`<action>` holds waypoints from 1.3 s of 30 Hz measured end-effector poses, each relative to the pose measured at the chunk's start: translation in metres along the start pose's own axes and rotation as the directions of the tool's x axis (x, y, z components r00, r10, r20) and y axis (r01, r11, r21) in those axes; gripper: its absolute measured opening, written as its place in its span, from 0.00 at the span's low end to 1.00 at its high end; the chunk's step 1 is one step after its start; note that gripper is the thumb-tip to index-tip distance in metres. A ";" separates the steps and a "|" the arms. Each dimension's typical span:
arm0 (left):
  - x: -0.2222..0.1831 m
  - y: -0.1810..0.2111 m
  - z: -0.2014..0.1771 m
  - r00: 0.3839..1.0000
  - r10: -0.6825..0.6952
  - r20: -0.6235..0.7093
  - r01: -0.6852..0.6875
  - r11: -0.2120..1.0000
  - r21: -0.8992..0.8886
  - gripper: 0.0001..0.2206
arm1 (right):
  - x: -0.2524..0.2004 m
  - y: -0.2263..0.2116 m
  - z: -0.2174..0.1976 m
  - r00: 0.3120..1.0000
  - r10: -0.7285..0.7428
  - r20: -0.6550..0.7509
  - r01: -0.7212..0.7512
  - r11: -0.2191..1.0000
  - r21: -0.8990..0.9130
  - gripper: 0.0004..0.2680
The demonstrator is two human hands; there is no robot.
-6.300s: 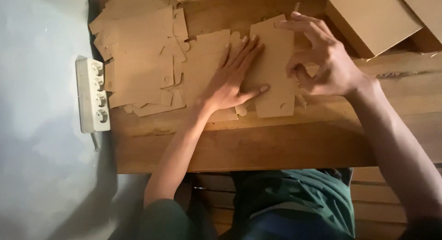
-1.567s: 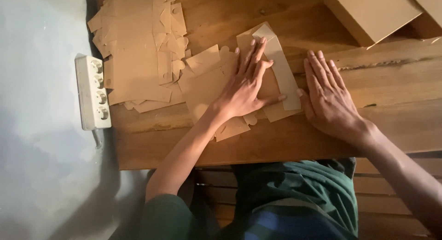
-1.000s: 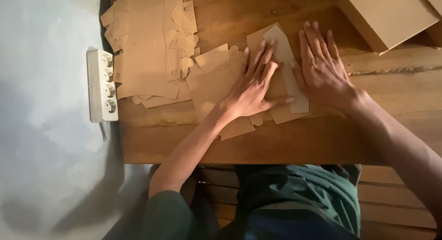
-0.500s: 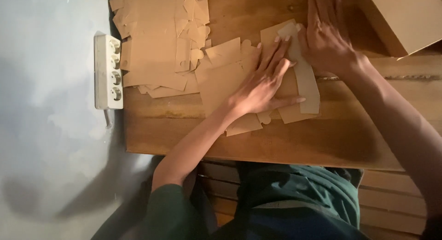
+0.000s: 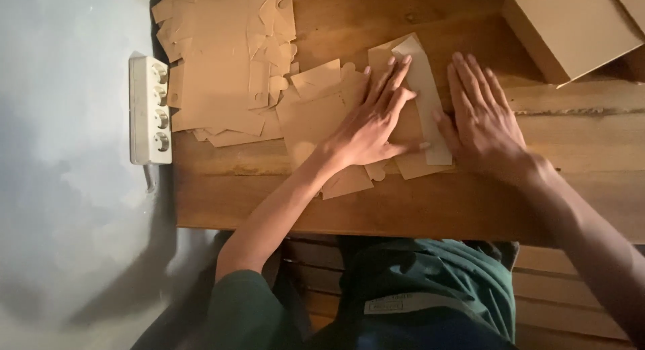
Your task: Assembling cardboard boxes by folding flat cutouts along pre-scored lines.
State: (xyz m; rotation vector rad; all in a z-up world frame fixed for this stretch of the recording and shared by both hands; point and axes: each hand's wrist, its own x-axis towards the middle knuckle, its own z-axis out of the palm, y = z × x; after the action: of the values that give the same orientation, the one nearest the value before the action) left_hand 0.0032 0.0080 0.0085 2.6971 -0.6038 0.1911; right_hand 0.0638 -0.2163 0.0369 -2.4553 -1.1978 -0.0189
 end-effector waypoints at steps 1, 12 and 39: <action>0.000 -0.001 0.000 1.000 0.010 -0.001 -0.010 1.000 0.010 0.42 | -0.007 -0.002 -0.002 1.000 -0.003 0.015 0.003 1.000 0.011 0.26; 0.002 0.001 0.001 1.000 -0.011 -0.006 0.011 1.000 -0.024 0.38 | -0.055 -0.022 -0.008 1.000 0.014 -0.023 -0.012 0.998 0.057 0.26; 0.002 0.003 -0.004 1.000 -0.022 -0.008 0.022 1.000 0.015 0.42 | 0.081 0.068 0.039 0.862 -0.484 -0.153 0.331 0.764 -0.554 0.11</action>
State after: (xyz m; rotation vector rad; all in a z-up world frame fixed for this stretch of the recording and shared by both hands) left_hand 0.0036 0.0062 0.0141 2.7148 -0.5727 0.2004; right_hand 0.1604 -0.1788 -0.0078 -2.4093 -1.7414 -0.9066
